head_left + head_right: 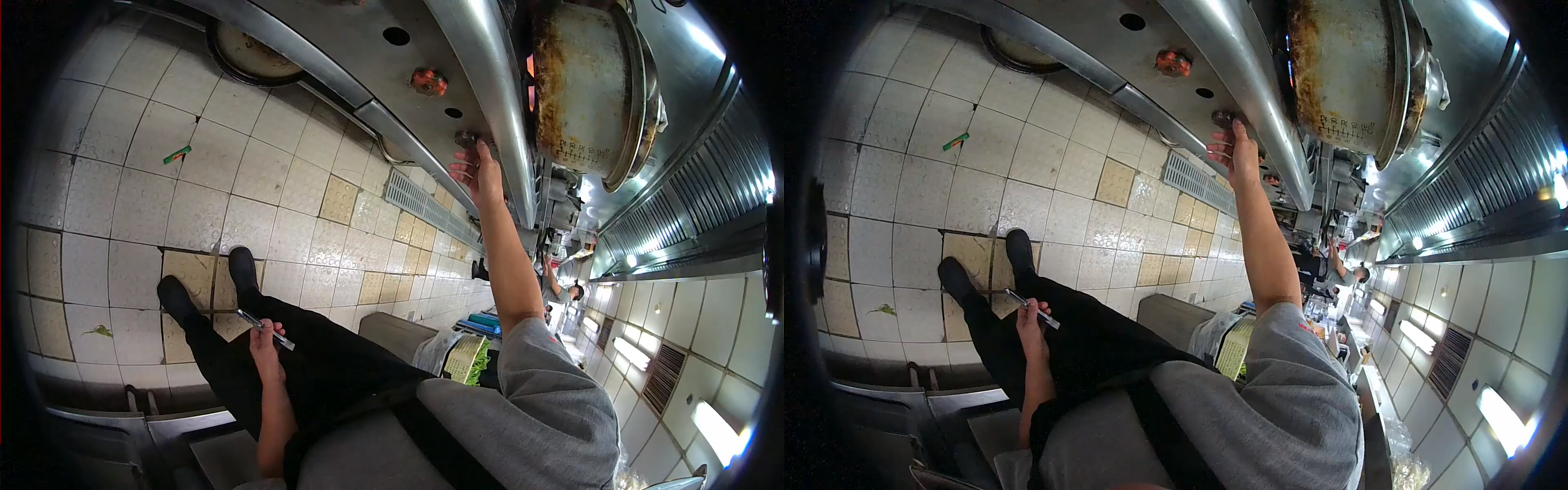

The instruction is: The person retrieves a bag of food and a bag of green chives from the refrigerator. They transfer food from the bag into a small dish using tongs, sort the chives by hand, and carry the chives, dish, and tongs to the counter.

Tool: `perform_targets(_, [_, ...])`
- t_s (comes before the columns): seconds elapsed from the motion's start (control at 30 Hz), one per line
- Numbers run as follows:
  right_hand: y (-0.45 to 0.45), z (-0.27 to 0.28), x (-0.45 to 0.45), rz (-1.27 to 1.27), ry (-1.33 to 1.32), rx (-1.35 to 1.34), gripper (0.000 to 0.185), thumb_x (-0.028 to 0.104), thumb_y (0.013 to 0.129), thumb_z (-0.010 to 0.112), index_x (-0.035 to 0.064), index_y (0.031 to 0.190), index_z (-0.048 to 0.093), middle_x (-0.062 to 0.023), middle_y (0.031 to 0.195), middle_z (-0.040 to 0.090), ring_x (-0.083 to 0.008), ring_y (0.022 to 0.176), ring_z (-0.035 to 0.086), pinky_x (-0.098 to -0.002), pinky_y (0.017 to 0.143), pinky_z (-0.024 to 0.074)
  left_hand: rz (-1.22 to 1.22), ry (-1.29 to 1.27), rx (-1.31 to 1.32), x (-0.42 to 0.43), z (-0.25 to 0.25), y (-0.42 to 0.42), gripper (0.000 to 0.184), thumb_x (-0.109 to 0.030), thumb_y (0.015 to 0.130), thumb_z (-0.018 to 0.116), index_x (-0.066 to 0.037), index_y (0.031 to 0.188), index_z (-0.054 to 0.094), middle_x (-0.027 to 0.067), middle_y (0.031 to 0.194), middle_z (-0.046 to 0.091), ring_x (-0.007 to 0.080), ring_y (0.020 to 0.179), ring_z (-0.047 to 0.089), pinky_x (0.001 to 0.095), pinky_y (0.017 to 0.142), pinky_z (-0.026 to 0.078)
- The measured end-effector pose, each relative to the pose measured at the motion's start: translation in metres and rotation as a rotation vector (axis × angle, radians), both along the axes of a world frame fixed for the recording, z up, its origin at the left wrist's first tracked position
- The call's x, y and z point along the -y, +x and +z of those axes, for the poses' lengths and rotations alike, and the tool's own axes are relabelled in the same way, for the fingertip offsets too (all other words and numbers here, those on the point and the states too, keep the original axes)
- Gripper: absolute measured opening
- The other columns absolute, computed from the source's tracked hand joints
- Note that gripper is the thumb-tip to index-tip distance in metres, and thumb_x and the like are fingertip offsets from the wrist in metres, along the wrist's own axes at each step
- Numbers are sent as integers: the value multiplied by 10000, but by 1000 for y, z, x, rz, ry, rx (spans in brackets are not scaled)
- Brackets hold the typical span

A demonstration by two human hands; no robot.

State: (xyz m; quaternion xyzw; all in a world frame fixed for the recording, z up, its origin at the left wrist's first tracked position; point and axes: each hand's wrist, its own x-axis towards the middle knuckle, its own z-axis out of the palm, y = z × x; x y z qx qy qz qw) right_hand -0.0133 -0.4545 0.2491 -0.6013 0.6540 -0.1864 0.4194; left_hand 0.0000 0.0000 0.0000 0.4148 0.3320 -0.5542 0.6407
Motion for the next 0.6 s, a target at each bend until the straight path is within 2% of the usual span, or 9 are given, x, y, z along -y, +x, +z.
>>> perform_targets(0.6, [3, -2, -1, 44, -74, -53, 438, 369, 929, 419, -49, 947, 548, -138, 763, 606, -199, 559, 605, -292, 457, 516, -22, 31, 4, 1, 6, 7, 201, -248, 883, 590, -68, 961, 544, 50, 830, 600, 125, 728, 560, 254, 685, 449])
